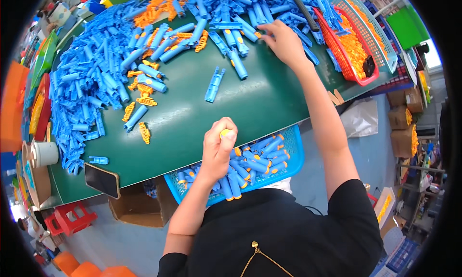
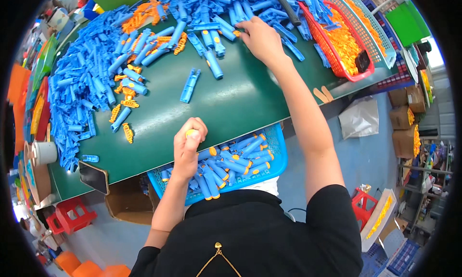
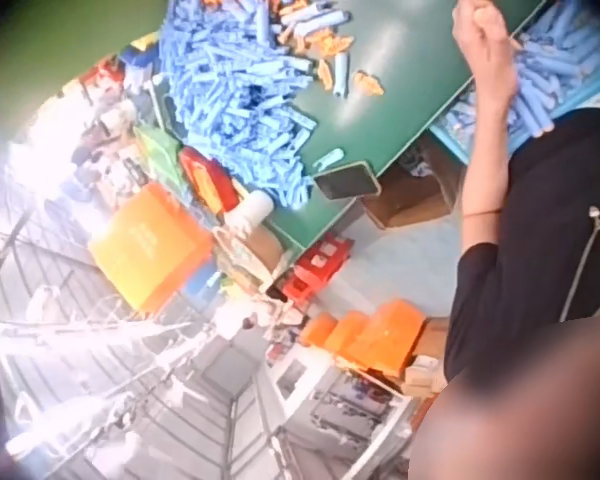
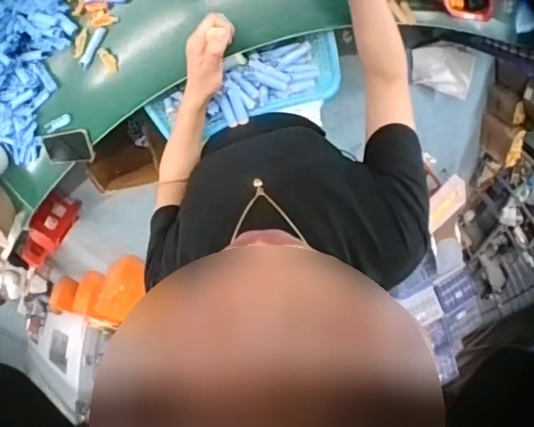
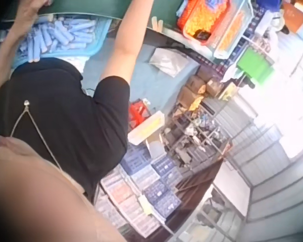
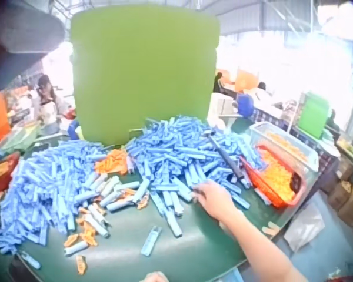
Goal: Assembling toy foam darts by manually inserting plastic tips into foam tubes.
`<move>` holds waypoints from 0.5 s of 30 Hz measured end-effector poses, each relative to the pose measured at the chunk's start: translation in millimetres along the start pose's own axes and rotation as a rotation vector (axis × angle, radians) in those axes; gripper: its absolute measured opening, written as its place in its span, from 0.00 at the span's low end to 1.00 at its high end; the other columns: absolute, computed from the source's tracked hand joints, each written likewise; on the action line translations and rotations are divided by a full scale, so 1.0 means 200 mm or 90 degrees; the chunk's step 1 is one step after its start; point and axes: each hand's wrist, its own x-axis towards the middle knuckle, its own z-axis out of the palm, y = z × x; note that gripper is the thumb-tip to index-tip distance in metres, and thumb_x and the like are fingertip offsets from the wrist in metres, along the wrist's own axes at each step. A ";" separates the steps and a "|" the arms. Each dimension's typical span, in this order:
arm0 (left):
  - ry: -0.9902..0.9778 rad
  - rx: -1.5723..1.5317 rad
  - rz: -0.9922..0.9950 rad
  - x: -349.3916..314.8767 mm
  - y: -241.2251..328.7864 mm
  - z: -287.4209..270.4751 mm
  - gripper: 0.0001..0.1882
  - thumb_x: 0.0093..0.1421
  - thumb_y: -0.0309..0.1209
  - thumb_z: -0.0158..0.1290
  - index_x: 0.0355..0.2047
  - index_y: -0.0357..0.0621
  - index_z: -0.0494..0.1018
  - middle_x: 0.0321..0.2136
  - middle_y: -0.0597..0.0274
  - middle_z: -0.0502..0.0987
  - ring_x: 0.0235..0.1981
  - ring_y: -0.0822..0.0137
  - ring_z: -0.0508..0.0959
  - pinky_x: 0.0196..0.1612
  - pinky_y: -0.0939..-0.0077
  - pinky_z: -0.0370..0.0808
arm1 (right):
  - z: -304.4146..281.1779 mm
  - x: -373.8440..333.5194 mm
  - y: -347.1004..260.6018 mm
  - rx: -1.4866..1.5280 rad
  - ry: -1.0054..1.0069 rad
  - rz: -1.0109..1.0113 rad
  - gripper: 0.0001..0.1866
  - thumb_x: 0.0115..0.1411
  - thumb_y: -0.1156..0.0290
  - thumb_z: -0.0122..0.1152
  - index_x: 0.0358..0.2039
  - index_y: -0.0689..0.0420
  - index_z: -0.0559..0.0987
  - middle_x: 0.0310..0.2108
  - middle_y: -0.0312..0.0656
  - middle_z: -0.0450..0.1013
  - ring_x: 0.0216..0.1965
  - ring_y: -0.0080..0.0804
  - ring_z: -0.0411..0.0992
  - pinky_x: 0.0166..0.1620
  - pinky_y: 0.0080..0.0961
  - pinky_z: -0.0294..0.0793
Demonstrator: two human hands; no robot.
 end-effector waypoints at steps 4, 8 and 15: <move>-0.107 -0.055 -0.195 -0.01 0.10 -0.03 0.21 0.62 0.47 0.46 0.31 0.39 0.69 0.22 0.67 0.64 0.25 0.74 0.63 0.30 0.79 0.60 | 0.03 0.02 0.05 -0.148 -0.049 -0.003 0.09 0.58 0.63 0.61 0.37 0.50 0.83 0.35 0.36 0.72 0.38 0.37 0.75 0.39 0.34 0.74; -0.283 0.229 -0.035 0.01 0.21 -0.18 0.14 0.61 0.40 0.52 0.40 0.43 0.73 0.28 0.57 0.76 0.32 0.59 0.74 0.40 0.68 0.71 | -0.03 -0.09 -0.02 -0.140 -0.061 -0.014 0.11 0.52 0.62 0.65 0.35 0.51 0.83 0.32 0.36 0.73 0.37 0.36 0.75 0.38 0.32 0.74; 0.135 1.006 0.252 0.64 0.04 -0.58 0.13 0.54 0.35 0.60 0.37 0.45 0.73 0.35 0.58 0.74 0.41 0.56 0.72 0.43 0.61 0.67 | -0.15 -0.37 -0.30 0.214 -0.104 0.005 0.10 0.45 0.72 0.65 0.30 0.58 0.80 0.25 0.38 0.75 0.25 0.29 0.70 0.31 0.26 0.71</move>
